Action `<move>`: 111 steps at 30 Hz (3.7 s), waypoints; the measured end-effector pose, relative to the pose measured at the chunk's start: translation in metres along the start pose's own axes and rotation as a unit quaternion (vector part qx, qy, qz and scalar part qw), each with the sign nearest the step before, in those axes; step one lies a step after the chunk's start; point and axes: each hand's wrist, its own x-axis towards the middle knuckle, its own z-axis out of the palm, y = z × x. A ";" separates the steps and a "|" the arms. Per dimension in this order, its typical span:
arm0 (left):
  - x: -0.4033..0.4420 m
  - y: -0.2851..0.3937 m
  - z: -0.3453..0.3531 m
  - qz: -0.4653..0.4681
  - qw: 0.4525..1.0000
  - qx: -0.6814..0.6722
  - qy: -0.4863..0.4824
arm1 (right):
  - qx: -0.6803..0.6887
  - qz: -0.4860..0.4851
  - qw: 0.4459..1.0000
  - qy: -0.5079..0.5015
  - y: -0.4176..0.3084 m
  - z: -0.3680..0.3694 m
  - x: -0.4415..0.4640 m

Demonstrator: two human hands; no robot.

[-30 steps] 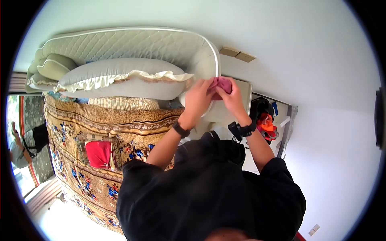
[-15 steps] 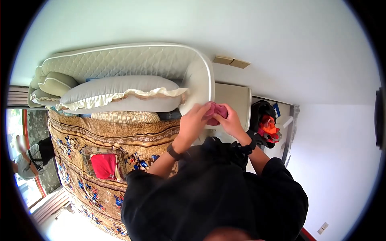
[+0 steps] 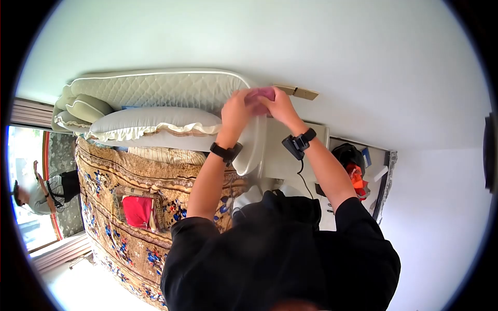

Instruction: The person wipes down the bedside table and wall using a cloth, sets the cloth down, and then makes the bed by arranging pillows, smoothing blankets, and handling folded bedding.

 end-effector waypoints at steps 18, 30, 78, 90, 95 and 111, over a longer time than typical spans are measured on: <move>-0.159 0.022 -0.016 -0.107 0.993 -0.037 0.019 | 0.033 -0.063 0.997 0.008 0.043 0.049 -0.155; -0.267 -0.025 0.007 -0.211 0.978 0.006 -0.010 | 0.087 -0.009 0.991 -0.106 0.119 0.097 -0.220; -0.368 -0.349 0.357 0.008 0.989 -0.091 0.119 | -0.093 -0.136 0.981 0.099 0.543 0.177 -0.219; -0.400 -0.389 0.371 0.076 0.969 -0.165 0.166 | -0.225 -0.297 0.919 0.130 0.565 0.189 -0.238; -0.423 -0.401 0.375 0.091 0.964 -0.195 0.159 | -0.258 -0.279 0.923 0.065 0.575 0.186 -0.252; -0.442 -0.463 0.421 0.145 0.930 -0.311 0.129 | -0.446 -0.296 0.844 0.027 0.642 0.202 -0.271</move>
